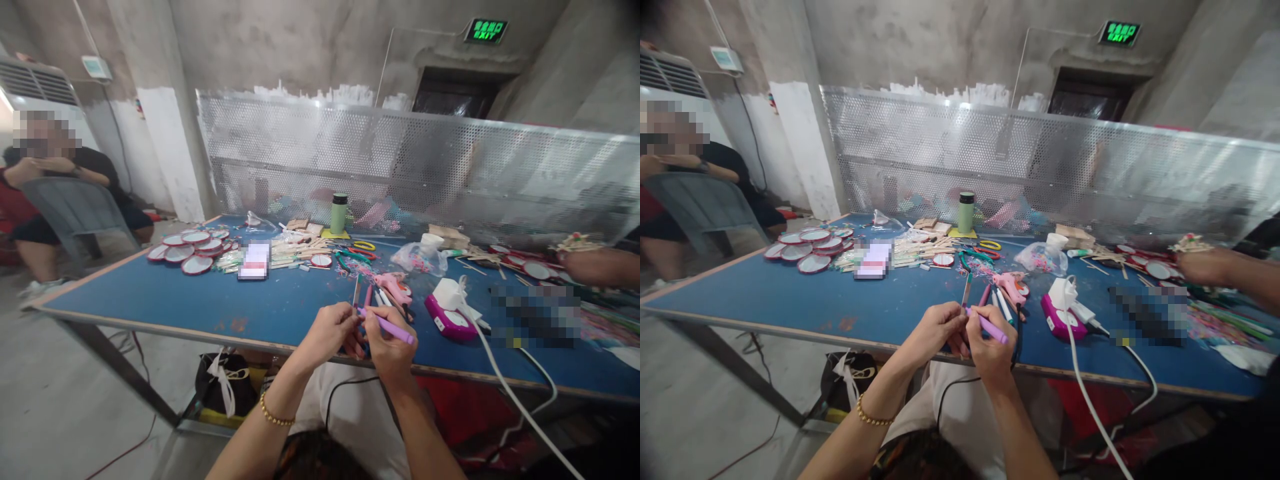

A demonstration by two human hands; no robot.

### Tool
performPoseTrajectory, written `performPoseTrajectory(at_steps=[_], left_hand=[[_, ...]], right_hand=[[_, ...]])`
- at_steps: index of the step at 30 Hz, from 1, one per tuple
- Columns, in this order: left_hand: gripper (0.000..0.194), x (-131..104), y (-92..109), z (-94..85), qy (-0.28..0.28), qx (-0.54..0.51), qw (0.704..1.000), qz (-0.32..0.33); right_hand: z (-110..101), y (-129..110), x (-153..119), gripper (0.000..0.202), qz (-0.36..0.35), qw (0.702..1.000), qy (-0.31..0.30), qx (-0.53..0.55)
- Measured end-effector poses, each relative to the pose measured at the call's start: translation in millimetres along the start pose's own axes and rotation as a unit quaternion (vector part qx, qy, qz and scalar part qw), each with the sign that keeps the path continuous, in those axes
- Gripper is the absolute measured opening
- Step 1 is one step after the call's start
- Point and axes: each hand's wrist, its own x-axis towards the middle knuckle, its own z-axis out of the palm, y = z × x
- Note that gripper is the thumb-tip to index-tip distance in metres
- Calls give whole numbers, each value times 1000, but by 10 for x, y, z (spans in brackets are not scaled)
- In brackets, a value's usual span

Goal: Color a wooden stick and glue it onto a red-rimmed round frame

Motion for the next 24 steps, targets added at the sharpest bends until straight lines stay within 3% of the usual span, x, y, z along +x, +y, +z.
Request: performPoseTrajectory(at_steps=[24], left_hand=[[44,-8,10,0,-5,-1,1000,-1]], right_hand=[[-8,-7,-3,16,11,1000,9,-3]])
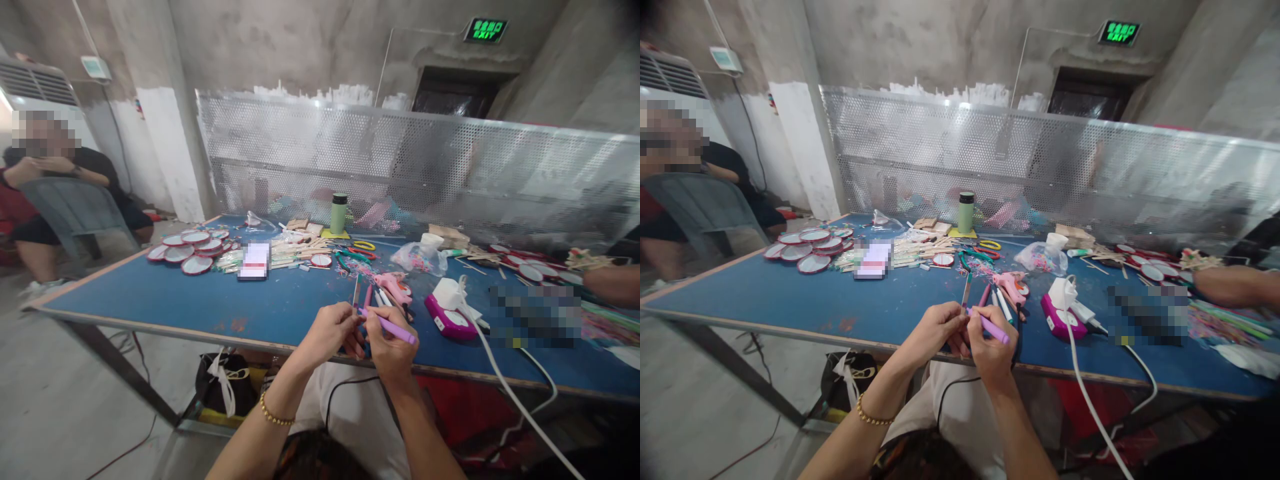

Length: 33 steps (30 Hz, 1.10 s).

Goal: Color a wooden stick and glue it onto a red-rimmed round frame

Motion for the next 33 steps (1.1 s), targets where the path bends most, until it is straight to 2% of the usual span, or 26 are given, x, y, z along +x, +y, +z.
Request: performPoseTrajectory(at_steps=[19,25,33], left_hand=[[43,3,-3,-2,0,5,1000,1],[42,2,4,10,3,10,1000,0],[41,0,-5,10,2,3,1000,-1]], right_hand=[[0,22,-10,15,-2,1000,-10,-2],[3,-3,23,17,-31,999,3,-23],[4,-10,6,17,-8,1000,-9,-6]])
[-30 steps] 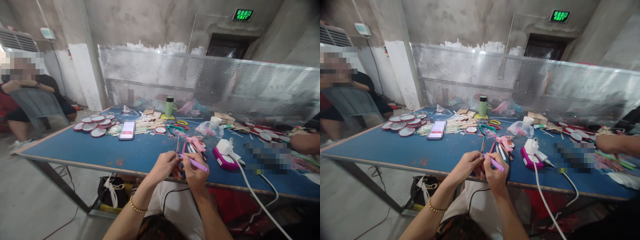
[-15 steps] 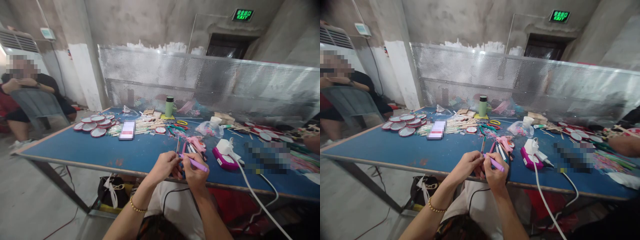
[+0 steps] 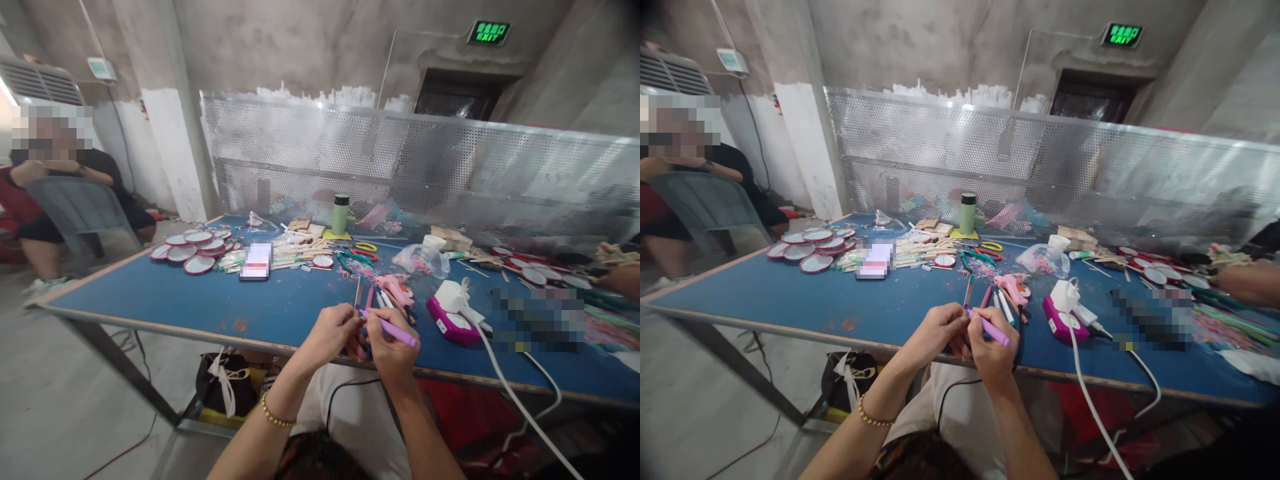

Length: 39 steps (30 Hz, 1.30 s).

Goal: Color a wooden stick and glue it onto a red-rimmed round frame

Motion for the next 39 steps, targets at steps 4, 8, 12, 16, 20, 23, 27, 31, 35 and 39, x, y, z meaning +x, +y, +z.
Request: performPoseTrajectory(at_steps=[4,8,12,16,20,23,27,31,35,39], left_hand=[[39,-1,-2,1,4,-1,1000,0],[38,11,-18,0,8,1,1000,-2],[41,16,-25,1,6,-2,1000,-1],[43,10,-25,8,8,1,1000,1],[42,11,-39,13,9,6,1000,6],[40,16,-48,13,7,10,1000,10],[38,20,-53,12,7,11,1000,11],[37,17,-52,5,7,21,1000,7],[36,0,-31,-9,9,53,998,15],[37,-18,-2,-7,12,78,997,19]], right_hand=[[-3,-20,23,18,-14,1000,-3,-8],[-1,-4,23,18,-29,999,-2,-20],[6,48,-10,17,-22,1000,3,-19],[8,86,-40,16,-9,1000,6,-2],[6,109,-54,16,-5,1000,8,4],[5,112,-52,15,-7,1000,10,7],[6,101,-38,15,-18,1000,15,5],[11,119,-48,14,-17,1000,14,11],[15,148,-69,13,-10,1000,17,11],[6,134,-57,14,-17,1000,22,7]])
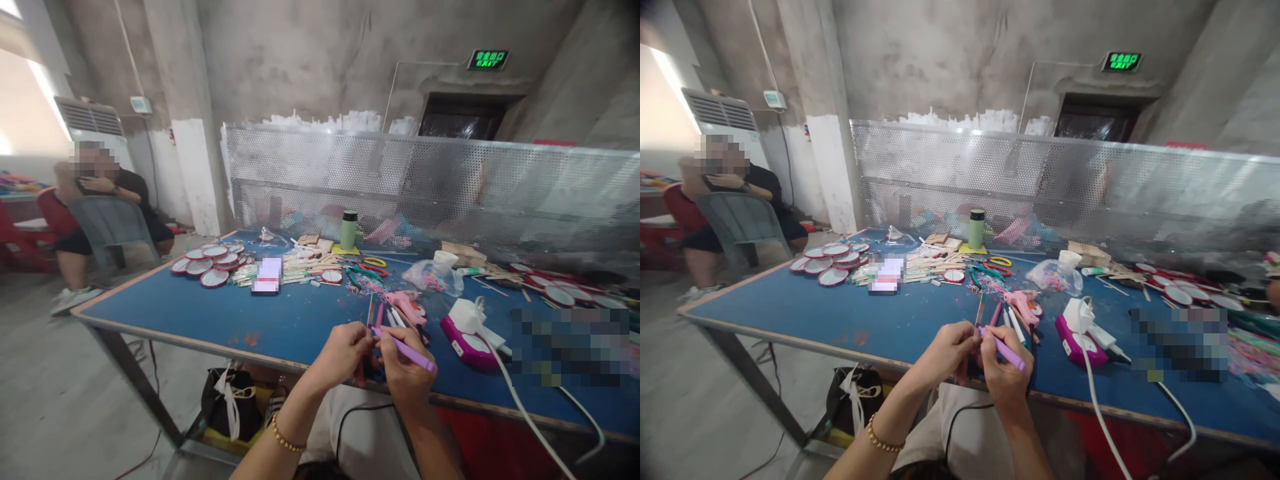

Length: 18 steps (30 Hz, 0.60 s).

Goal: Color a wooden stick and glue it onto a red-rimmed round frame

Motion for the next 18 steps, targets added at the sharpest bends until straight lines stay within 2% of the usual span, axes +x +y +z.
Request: performPoseTrajectory(at_steps=[7,18], left_hand=[[33,18,-25,4,3,8,1000,6],[34,33,-49,15,-17,-42,999,-7]], right_hand=[[1,-16,8,15,3,1000,-2,3],[3,-7,-12,16,27,1000,11,10]])
